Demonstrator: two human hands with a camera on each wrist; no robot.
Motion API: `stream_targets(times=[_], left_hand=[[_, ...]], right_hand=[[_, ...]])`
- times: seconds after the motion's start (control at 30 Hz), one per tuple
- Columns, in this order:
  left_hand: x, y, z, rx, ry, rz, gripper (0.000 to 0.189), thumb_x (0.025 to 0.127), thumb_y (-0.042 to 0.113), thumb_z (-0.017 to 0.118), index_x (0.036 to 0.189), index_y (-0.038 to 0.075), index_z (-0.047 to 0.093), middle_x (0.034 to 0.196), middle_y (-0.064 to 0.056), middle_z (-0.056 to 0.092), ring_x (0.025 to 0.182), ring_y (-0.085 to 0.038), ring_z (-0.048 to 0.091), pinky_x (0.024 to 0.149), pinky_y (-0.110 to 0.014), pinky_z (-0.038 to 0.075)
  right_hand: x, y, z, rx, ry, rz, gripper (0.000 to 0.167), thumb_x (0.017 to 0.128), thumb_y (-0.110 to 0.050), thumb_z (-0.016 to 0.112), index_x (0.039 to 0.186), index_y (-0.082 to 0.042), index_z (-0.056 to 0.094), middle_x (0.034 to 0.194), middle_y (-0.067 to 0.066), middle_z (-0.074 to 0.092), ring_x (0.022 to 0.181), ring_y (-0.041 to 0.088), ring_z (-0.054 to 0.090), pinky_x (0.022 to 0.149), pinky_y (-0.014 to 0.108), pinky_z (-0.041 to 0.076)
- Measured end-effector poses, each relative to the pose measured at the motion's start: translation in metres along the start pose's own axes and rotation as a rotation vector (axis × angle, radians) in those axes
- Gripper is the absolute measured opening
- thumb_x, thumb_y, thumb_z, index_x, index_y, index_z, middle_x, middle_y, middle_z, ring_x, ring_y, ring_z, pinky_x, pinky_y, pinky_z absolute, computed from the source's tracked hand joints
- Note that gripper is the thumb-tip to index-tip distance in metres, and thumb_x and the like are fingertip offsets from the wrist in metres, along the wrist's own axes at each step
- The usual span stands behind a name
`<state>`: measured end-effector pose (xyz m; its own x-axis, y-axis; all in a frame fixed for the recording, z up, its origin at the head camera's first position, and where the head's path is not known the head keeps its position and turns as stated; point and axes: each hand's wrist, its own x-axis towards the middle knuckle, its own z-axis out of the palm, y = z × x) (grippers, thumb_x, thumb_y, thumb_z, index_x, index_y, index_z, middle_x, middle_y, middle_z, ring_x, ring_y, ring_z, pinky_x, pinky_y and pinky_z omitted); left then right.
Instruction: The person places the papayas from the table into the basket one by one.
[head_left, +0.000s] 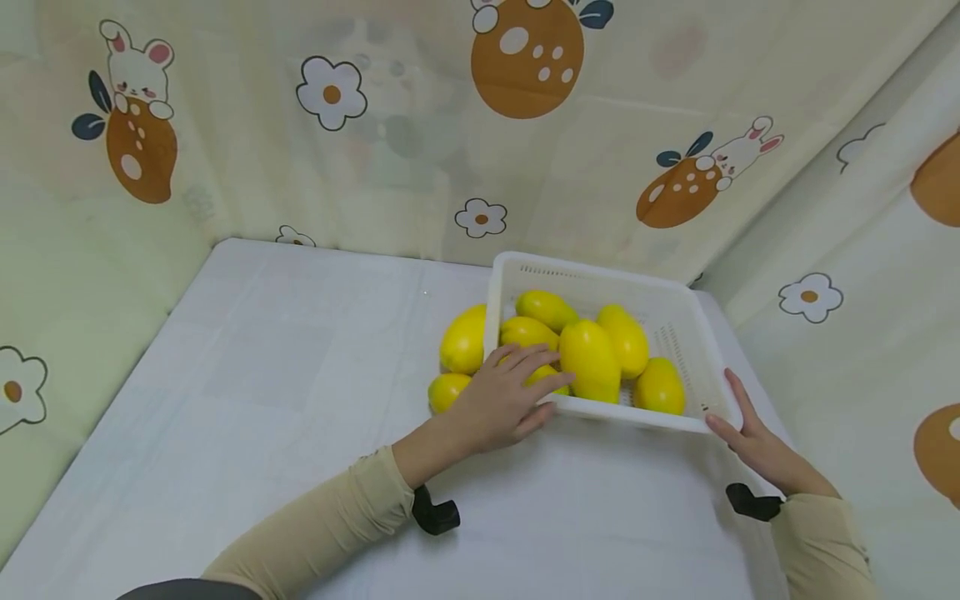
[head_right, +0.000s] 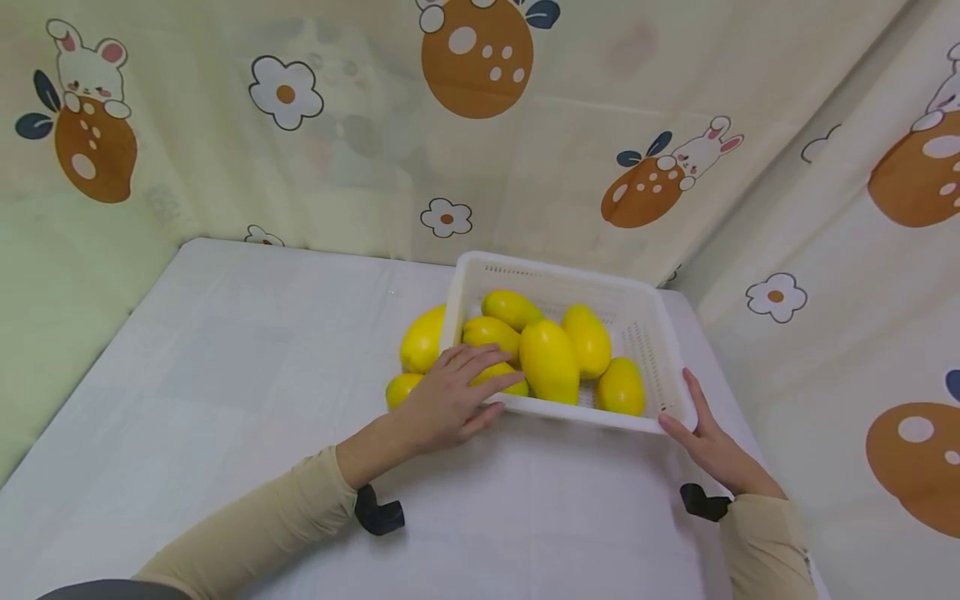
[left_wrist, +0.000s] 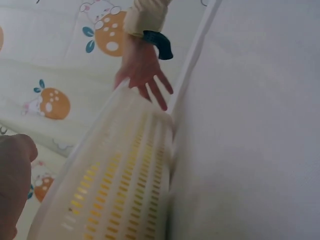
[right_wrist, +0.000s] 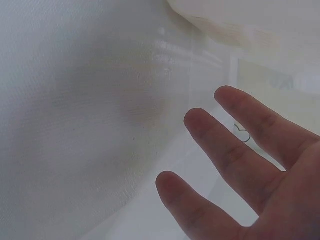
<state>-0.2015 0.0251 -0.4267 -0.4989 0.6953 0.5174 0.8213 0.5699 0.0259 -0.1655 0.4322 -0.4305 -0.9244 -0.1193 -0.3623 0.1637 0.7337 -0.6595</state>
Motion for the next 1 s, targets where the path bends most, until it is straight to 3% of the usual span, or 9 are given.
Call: stream_targets(times=[0.1,0.23,0.57,0.67,0.8,0.9,1.0], left_hand=[[0.001,-0.009,-0.005,-0.035,0.070,-0.018,0.039,0.095,0.033,0.049,0.134,0.025,0.052,0.137,-0.001,0.050,0.131,-0.019,0.041,0.110,-0.040,0.033],[0.000,-0.026,-0.012,-0.072,0.114,-0.088,0.039,0.094,0.029,0.051,0.133,0.023,0.053,0.139,-0.003,0.048,0.132,-0.020,0.040,0.111,-0.040,0.031],[-0.014,-0.087,-0.022,-0.153,0.141,-0.409,0.049,0.090,0.024,0.056,0.138,0.021,0.046,0.143,-0.008,0.042,0.129,-0.027,0.042,0.107,-0.050,0.037],[-0.022,-0.105,-0.019,-0.213,0.112,-0.484,0.054,0.089,0.024,0.057,0.141,0.022,0.041,0.145,-0.008,0.039,0.131,-0.028,0.040,0.107,-0.051,0.037],[-0.034,-0.126,-0.006,-0.345,0.017,-0.537,0.058,0.089,0.027,0.059,0.144,0.022,0.038,0.146,-0.006,0.037,0.134,-0.024,0.037,0.112,-0.045,0.033],[-0.041,-0.131,0.002,-0.475,-0.080,-0.568,0.061,0.090,0.033,0.060,0.145,0.023,0.035,0.148,-0.004,0.034,0.135,-0.024,0.037,0.113,-0.046,0.032],[-0.041,-0.126,0.005,-0.589,-0.162,-0.607,0.065,0.088,0.041,0.061,0.145,0.028,0.033,0.148,-0.001,0.032,0.132,-0.025,0.039,0.108,-0.048,0.038]], right_hand=[[0.001,0.000,0.000,-0.003,0.002,0.002,0.082,0.101,-0.039,0.039,0.139,-0.043,-0.034,0.150,0.015,-0.037,0.130,0.059,0.002,0.089,0.079,0.024],[0.001,0.001,0.000,-0.006,-0.003,0.021,0.082,0.101,-0.040,0.038,0.138,-0.043,-0.035,0.150,0.015,-0.037,0.130,0.060,0.001,0.089,0.080,0.022],[-0.002,-0.002,0.000,-0.008,-0.001,0.028,0.083,0.100,-0.041,0.038,0.137,-0.045,-0.036,0.150,0.015,-0.038,0.129,0.060,0.003,0.090,0.079,0.023],[-0.003,-0.003,0.000,-0.005,0.002,0.032,0.083,0.100,-0.042,0.038,0.136,-0.045,-0.036,0.149,0.015,-0.038,0.129,0.060,0.003,0.090,0.079,0.022],[-0.003,-0.004,0.001,-0.013,0.005,0.037,0.083,0.100,-0.043,0.039,0.137,-0.045,-0.035,0.150,0.016,-0.037,0.130,0.061,0.001,0.090,0.080,0.020],[-0.003,-0.003,0.001,-0.015,0.006,0.041,0.083,0.100,-0.043,0.039,0.137,-0.044,-0.035,0.150,0.016,-0.037,0.130,0.061,0.001,0.090,0.080,0.020],[-0.002,-0.003,0.003,-0.010,0.011,0.041,0.085,0.100,-0.043,0.039,0.138,-0.041,-0.036,0.150,0.019,-0.036,0.128,0.060,0.007,0.090,0.078,0.023]])
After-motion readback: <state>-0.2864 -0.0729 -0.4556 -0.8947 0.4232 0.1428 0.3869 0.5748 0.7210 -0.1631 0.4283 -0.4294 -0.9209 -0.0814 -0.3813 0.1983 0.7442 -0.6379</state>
